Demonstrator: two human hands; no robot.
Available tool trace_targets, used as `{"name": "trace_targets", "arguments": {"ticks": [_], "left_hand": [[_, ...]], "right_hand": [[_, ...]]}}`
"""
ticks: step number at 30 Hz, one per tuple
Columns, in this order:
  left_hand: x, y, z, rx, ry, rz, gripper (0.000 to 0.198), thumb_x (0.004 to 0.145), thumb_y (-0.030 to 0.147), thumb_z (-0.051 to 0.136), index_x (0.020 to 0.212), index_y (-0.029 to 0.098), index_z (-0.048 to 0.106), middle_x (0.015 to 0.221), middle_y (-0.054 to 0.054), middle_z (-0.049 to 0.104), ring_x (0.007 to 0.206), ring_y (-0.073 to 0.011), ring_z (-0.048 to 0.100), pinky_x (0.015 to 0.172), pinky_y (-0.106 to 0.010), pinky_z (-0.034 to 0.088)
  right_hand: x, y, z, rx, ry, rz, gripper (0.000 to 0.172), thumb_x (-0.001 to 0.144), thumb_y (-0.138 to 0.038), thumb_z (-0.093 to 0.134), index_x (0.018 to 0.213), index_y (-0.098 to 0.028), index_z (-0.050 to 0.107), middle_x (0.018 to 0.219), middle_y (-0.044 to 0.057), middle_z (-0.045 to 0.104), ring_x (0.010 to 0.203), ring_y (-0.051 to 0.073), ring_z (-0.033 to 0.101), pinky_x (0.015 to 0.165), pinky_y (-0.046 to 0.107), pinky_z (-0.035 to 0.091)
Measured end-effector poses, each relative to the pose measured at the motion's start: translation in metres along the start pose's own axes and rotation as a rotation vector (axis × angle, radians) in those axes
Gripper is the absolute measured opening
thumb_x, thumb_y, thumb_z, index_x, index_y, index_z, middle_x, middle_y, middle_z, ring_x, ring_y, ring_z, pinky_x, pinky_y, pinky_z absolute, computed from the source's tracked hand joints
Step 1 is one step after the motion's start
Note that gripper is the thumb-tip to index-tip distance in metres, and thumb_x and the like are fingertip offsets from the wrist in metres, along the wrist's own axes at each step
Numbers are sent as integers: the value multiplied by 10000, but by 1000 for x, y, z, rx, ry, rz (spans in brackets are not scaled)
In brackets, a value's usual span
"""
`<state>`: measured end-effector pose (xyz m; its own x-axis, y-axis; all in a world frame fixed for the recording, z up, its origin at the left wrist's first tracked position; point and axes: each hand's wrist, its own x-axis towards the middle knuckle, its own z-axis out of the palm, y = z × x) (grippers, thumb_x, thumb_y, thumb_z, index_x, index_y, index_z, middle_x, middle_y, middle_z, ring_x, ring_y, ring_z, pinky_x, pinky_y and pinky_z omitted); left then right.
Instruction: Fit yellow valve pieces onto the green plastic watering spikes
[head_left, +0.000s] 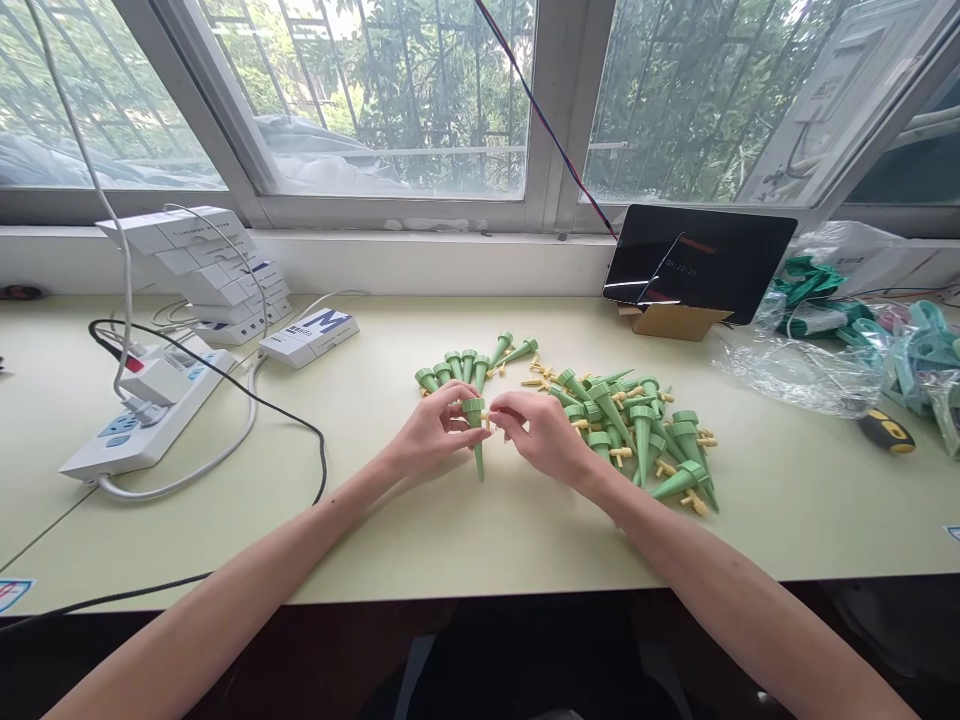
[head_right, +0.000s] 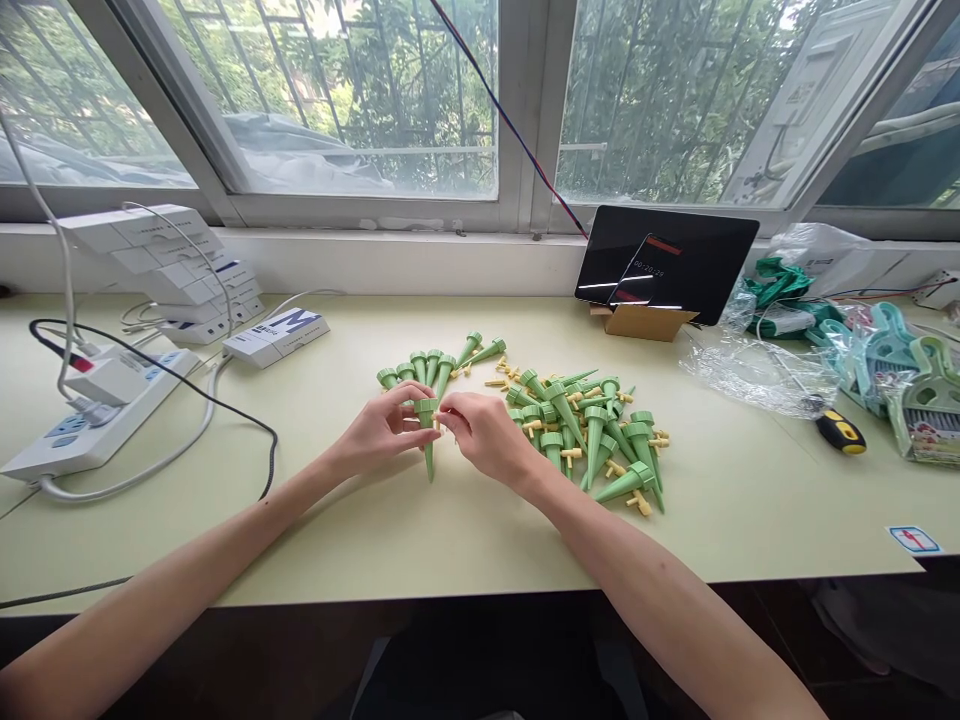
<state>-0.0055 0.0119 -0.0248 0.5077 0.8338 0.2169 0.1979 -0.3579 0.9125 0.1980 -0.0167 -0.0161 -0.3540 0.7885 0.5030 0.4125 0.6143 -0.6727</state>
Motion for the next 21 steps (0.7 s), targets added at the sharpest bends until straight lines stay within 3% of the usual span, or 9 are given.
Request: {"name": "trace_targets", "arguments": {"ticks": [12,21], "left_hand": [[2,2,-3,16,39,17,315,799,359,760,1012,185,608,1141,-67,514,767,-125,647,633,-292,598],[4,1,-3,1,50,6,312,797,369,760,985,178,600,1127,-64,519,765,-126,644,655,-302,604]], "right_hand": [[0,4,2,-17,40,5,116,957,-194,531,866,-189,604,728,4,619,646,135,541,664,260,430],[0,9,3,-14,38,14,71,929,-160,545,944,-196,605,847,43,657,783,172,604,725,294,487]]}}
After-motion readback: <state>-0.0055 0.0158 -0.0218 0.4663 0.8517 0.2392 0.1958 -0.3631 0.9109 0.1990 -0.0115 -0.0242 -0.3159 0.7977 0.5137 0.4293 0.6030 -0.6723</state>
